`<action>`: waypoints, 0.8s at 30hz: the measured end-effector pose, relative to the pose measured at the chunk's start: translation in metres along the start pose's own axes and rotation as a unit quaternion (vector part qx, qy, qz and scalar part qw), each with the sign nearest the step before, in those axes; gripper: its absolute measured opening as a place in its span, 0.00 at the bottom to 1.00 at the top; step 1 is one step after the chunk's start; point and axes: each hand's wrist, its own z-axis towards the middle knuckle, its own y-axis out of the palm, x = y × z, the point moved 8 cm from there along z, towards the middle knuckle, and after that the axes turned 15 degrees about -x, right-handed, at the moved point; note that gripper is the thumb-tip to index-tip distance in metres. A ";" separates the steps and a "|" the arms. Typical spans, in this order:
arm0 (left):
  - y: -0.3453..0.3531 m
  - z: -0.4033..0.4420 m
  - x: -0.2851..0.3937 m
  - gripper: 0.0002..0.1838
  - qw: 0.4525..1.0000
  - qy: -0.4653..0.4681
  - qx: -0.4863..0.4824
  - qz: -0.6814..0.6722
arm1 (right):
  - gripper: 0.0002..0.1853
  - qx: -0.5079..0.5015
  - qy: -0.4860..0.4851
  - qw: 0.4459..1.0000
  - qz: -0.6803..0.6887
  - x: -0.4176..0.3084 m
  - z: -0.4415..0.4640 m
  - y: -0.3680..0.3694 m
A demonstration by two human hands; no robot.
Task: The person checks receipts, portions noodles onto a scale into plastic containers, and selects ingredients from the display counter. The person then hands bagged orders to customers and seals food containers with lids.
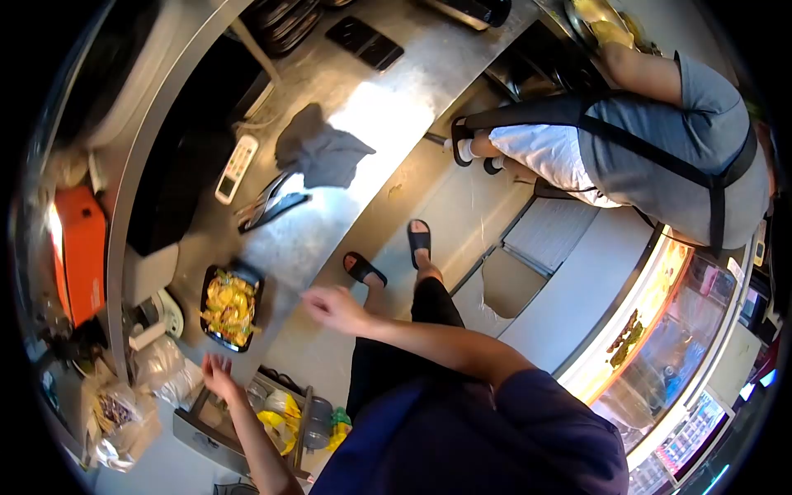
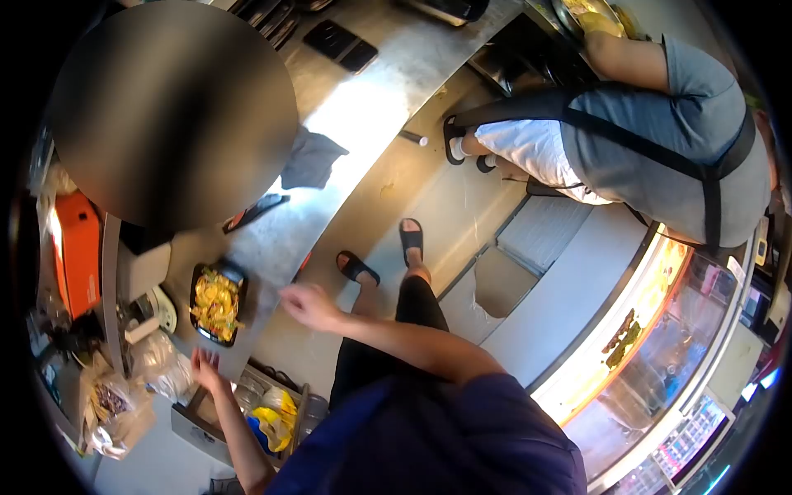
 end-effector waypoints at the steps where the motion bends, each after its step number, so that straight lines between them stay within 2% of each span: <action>1: 0.004 -0.022 0.027 0.14 0.992 0.076 0.030 0.096 | 0.12 -0.030 0.036 0.999 -0.003 0.014 -0.026 -0.027; 2: 0.041 -0.060 0.071 0.09 0.972 0.165 0.023 0.166 | 0.09 -0.020 0.066 0.997 -0.031 0.055 -0.051 -0.054; 3: 0.084 -0.088 0.082 0.06 0.965 0.214 -0.070 0.131 | 0.08 0.007 0.116 0.993 0.014 0.107 -0.073 -0.086; 4: 0.141 -0.120 0.087 0.05 0.952 0.215 -0.141 0.167 | 0.07 0.041 0.124 0.991 -0.034 0.153 -0.087 -0.126; 5: 0.205 -0.149 0.077 0.04 0.942 0.204 -0.222 0.145 | 0.06 0.074 0.131 0.985 -0.081 0.205 -0.097 -0.167; 6: 0.263 -0.166 0.043 0.03 0.925 0.148 -0.301 0.177 | 0.05 0.068 0.184 0.973 -0.125 0.275 -0.097 -0.208; 7: 0.322 -0.178 -0.005 0.08 0.912 0.006 -0.383 0.145 | 0.04 0.067 0.244 0.954 -0.162 0.343 -0.098 -0.240; 8: 0.380 -0.183 -0.058 0.13 0.847 0.021 -0.475 0.239 | 0.04 0.092 0.245 0.939 -0.224 0.396 -0.093 -0.274; 9: 0.438 -0.187 -0.117 0.16 0.828 -0.017 -0.530 0.180 | 0.05 0.121 0.241 0.919 -0.289 0.447 -0.080 -0.314; 11: 0.554 -0.186 -0.182 0.15 0.737 0.099 -0.610 0.275 | 0.07 0.080 0.352 0.871 -0.333 0.559 -0.058 -0.371; 13: 0.628 -0.147 -0.284 0.18 0.704 0.102 -0.622 0.328 | 0.08 0.155 0.334 0.855 -0.365 0.599 -0.041 -0.422; 15: 0.698 -0.098 -0.343 0.18 0.687 0.162 -0.593 0.387 | 0.10 0.148 0.348 0.841 -0.387 0.647 -0.011 -0.462; 16: 0.733 -0.074 -0.367 0.19 0.661 0.193 -0.584 0.430 | 0.11 0.138 0.339 0.833 -0.415 0.660 0.006 -0.482; 17: 0.757 -0.052 -0.385 0.20 0.635 0.219 -0.570 0.474 | 0.12 0.123 0.328 0.827 -0.441 0.674 0.023 -0.493; 19: 0.790 -0.016 -0.406 0.23 0.624 0.237 -0.544 0.508 | 0.11 0.135 0.310 0.777 -0.531 0.721 0.054 -0.518; 20: 0.812 0.000 -0.416 0.25 0.608 0.264 -0.527 0.532 | 0.12 0.128 0.282 0.712 -0.630 0.729 0.064 -0.524; 21: 0.832 0.013 -0.428 0.25 0.605 0.273 -0.524 0.533 | 0.12 0.138 0.280 0.711 -0.630 0.747 0.072 -0.534; 23: 0.866 0.032 -0.450 0.29 0.568 0.284 -0.487 0.599 | 0.12 0.143 0.323 0.672 -0.651 0.785 0.084 -0.552; 24: 0.886 0.038 -0.453 0.29 0.571 0.292 -0.485 0.595 | 0.13 0.096 0.346 0.678 -0.642 0.809 0.088 -0.557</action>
